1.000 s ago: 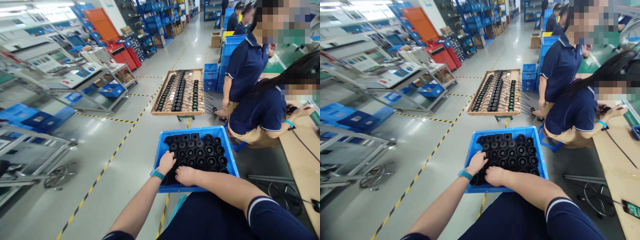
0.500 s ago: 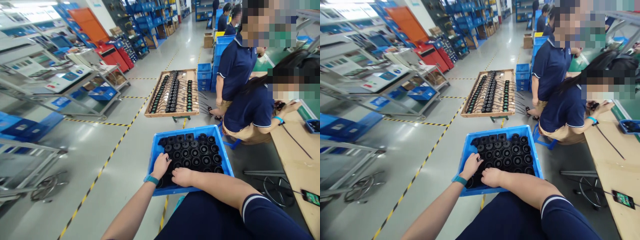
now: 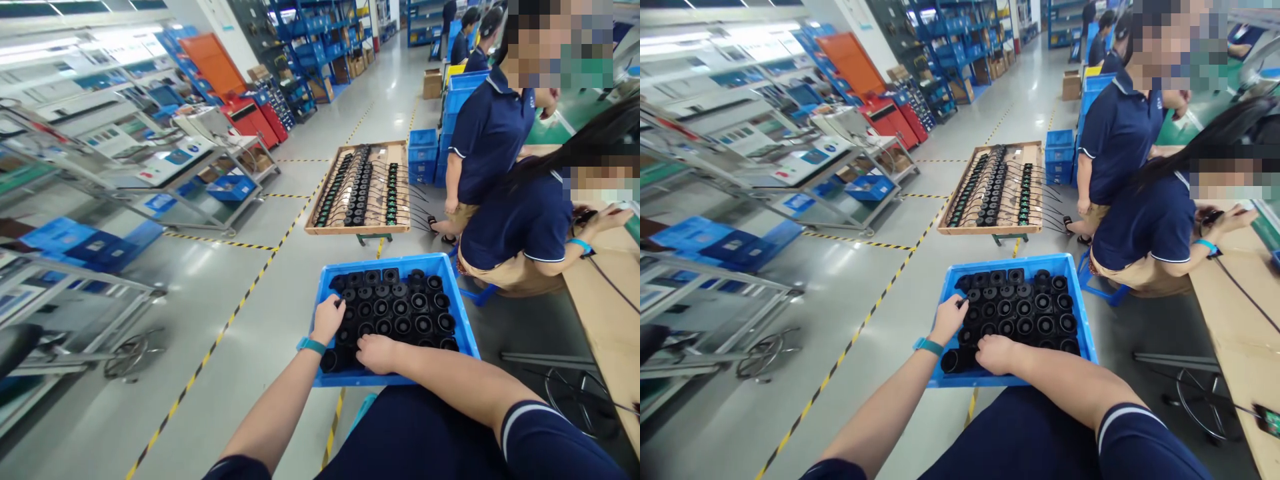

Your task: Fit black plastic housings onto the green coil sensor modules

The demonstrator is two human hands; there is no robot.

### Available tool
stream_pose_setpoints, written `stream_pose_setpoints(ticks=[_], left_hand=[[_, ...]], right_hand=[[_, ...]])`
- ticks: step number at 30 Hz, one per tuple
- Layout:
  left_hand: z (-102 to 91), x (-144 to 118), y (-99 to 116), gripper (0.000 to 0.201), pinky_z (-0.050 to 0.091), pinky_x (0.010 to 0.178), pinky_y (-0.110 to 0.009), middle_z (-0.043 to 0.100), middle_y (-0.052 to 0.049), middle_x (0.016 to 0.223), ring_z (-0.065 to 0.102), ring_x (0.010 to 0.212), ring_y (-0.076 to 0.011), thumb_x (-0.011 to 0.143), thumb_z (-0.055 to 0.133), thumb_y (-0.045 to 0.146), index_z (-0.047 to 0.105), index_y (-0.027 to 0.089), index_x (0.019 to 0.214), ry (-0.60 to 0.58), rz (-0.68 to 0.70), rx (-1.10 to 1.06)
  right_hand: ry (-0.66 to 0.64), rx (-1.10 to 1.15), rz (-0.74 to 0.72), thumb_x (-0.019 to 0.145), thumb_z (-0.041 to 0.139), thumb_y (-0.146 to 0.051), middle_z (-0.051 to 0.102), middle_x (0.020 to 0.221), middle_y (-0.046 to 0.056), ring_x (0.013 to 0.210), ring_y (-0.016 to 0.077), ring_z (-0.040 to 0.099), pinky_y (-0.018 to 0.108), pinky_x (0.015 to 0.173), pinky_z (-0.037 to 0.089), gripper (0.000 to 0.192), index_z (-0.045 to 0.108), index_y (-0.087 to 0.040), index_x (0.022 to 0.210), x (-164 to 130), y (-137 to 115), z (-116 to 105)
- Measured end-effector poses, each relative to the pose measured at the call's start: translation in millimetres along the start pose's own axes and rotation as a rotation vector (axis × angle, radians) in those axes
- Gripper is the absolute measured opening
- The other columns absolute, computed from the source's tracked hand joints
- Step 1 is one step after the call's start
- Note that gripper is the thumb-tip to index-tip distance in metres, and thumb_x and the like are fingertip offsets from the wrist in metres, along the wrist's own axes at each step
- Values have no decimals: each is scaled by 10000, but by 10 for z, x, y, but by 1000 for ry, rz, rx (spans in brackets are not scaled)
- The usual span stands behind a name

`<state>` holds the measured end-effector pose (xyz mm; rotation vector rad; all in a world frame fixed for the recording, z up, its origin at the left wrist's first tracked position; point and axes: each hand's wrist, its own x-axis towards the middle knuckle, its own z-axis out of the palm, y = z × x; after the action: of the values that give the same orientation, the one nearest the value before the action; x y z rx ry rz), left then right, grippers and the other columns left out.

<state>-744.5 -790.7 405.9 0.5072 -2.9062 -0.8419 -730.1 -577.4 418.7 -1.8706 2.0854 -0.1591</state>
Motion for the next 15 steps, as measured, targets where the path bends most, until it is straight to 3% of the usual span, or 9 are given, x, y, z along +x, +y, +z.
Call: stream_pose_setpoints(ticks=[2,6,9,12,15], left_hand=[[6,81,-18,100,507,698,-268,652,-6,711,626,646,-150,892,588,275,631,187,916,14,-69,-38],[-58,145,98,261,540,632,-236,713,-17,811,651,605,-120,817,519,134,638,169,1047,20,-179,-95],[-194,108,330,212,572,700,-291,731,-37,865,684,708,-169,759,518,185,666,182,912,-5,-162,-113],[-219,206,436,155,565,667,-394,679,-35,639,657,628,-259,692,526,279,643,204,760,-46,-142,-85],[-36,411,376,168,539,583,-381,628,17,489,660,573,-291,669,523,423,578,265,649,-100,-55,50]], right_hand=[[0,22,-6,877,650,-292,649,985,175,941,286,618,391,797,534,250,698,-78,998,8,15,0],[0,82,10,879,670,-298,654,1012,209,919,296,631,407,761,537,250,689,-77,995,-36,23,-78],[-22,173,40,922,612,-211,672,1000,130,861,228,632,343,741,516,103,683,-161,866,-104,-54,-245],[-55,302,91,872,706,-250,631,766,-30,738,153,593,252,692,463,249,615,-241,640,-71,-47,-373],[45,643,211,779,771,-410,430,517,-61,565,149,448,248,615,391,465,489,-250,446,-59,72,-362]])
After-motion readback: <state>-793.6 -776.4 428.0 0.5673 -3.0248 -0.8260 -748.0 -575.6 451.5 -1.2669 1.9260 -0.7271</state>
